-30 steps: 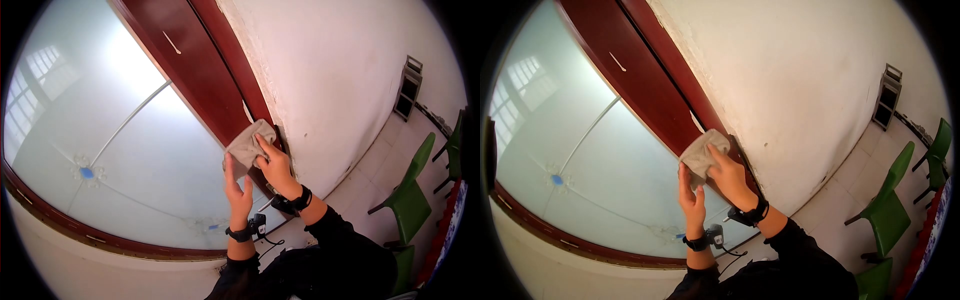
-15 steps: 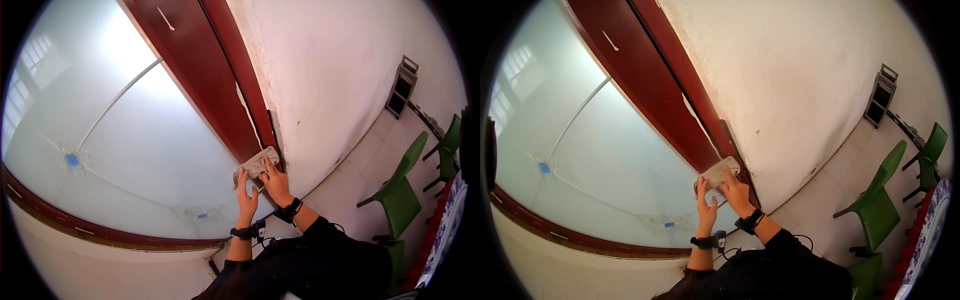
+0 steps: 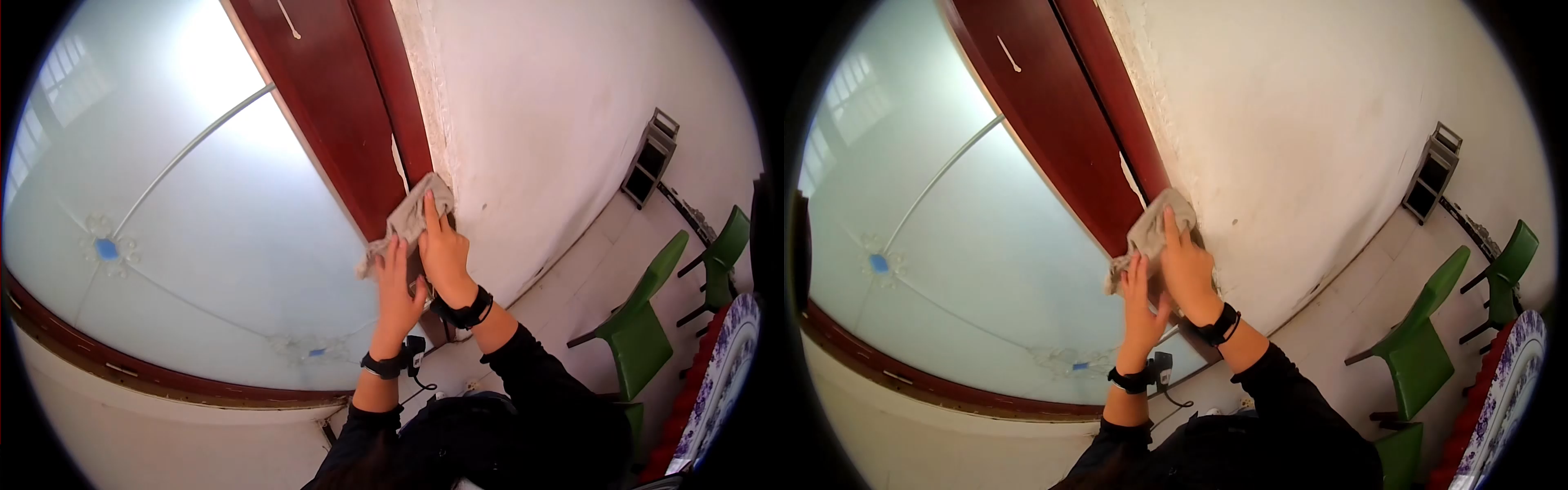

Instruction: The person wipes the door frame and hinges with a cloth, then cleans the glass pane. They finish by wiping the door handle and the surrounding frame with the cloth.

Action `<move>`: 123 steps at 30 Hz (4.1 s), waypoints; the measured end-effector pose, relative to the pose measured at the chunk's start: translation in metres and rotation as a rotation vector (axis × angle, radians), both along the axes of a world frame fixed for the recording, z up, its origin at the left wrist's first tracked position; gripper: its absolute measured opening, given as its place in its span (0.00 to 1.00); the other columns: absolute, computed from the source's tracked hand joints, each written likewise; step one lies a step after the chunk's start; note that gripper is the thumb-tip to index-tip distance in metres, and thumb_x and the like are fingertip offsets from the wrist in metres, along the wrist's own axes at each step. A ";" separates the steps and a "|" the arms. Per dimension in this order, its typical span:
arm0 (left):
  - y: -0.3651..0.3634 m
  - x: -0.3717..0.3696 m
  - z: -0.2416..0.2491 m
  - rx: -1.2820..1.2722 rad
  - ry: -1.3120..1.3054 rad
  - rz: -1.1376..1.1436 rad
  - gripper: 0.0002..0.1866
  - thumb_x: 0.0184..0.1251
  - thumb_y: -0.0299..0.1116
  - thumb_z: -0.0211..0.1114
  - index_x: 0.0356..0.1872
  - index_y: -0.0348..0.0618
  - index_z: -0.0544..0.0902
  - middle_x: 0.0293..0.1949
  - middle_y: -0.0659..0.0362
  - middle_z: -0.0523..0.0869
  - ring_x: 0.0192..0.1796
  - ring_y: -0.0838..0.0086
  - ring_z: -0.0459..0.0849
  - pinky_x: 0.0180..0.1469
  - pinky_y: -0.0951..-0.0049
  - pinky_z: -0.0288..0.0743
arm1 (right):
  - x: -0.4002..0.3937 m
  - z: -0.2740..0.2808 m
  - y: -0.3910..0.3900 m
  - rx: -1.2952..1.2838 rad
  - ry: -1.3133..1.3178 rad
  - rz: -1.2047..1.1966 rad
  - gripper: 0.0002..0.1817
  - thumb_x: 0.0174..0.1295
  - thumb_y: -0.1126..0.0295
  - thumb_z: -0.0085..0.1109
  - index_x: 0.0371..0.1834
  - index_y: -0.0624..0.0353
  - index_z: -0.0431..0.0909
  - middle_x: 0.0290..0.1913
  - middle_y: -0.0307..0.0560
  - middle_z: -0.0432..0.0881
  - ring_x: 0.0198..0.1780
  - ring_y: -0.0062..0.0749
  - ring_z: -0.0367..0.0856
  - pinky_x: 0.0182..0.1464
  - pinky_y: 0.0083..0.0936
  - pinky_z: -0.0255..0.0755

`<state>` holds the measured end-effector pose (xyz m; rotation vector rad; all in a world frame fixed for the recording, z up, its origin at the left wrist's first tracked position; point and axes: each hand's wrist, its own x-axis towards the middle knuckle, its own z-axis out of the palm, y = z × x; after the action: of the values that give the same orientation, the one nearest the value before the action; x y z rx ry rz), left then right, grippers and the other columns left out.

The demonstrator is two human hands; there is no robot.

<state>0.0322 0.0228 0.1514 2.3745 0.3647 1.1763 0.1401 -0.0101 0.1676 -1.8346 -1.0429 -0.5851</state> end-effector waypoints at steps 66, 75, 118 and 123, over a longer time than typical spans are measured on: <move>0.009 -0.128 -0.186 -0.971 0.173 0.284 0.09 0.59 0.27 0.52 0.35 0.32 0.78 0.30 0.57 0.81 0.35 0.79 0.77 0.38 0.81 0.69 | -0.105 -0.203 -0.061 -0.726 0.426 0.692 0.14 0.46 0.63 0.49 0.34 0.59 0.74 0.22 0.54 0.77 0.25 0.48 0.76 0.26 0.40 0.69; 0.004 -0.091 -0.166 -0.789 0.234 0.170 0.13 0.57 0.26 0.53 0.44 0.36 0.75 0.42 0.53 0.78 0.44 0.71 0.76 0.45 0.74 0.69 | -0.049 -0.150 -0.097 -0.425 0.593 0.383 0.21 0.46 0.66 0.51 0.47 0.53 0.70 0.25 0.54 0.76 0.29 0.49 0.75 0.30 0.39 0.69; -0.009 -0.009 -0.152 -0.052 0.504 0.331 0.22 0.55 0.30 0.53 0.54 0.45 0.67 0.38 0.49 0.74 0.34 0.55 0.77 0.30 0.65 0.71 | -0.050 -0.168 -0.032 -0.440 0.093 0.077 0.27 0.51 0.71 0.46 0.57 0.63 0.60 0.27 0.54 0.75 0.24 0.40 0.77 0.23 0.27 0.71; -0.011 -0.008 -0.150 -0.024 0.540 0.336 0.21 0.55 0.31 0.53 0.53 0.48 0.68 0.36 0.50 0.74 0.33 0.54 0.77 0.29 0.63 0.71 | -0.046 -0.169 -0.032 -0.496 0.149 0.096 0.24 0.50 0.70 0.48 0.53 0.63 0.63 0.25 0.52 0.76 0.21 0.39 0.77 0.21 0.28 0.70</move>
<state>0.0246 0.0122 0.0009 2.6507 0.9767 0.6230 0.0944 -0.0423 -0.0017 -2.1971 -1.2426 -0.1293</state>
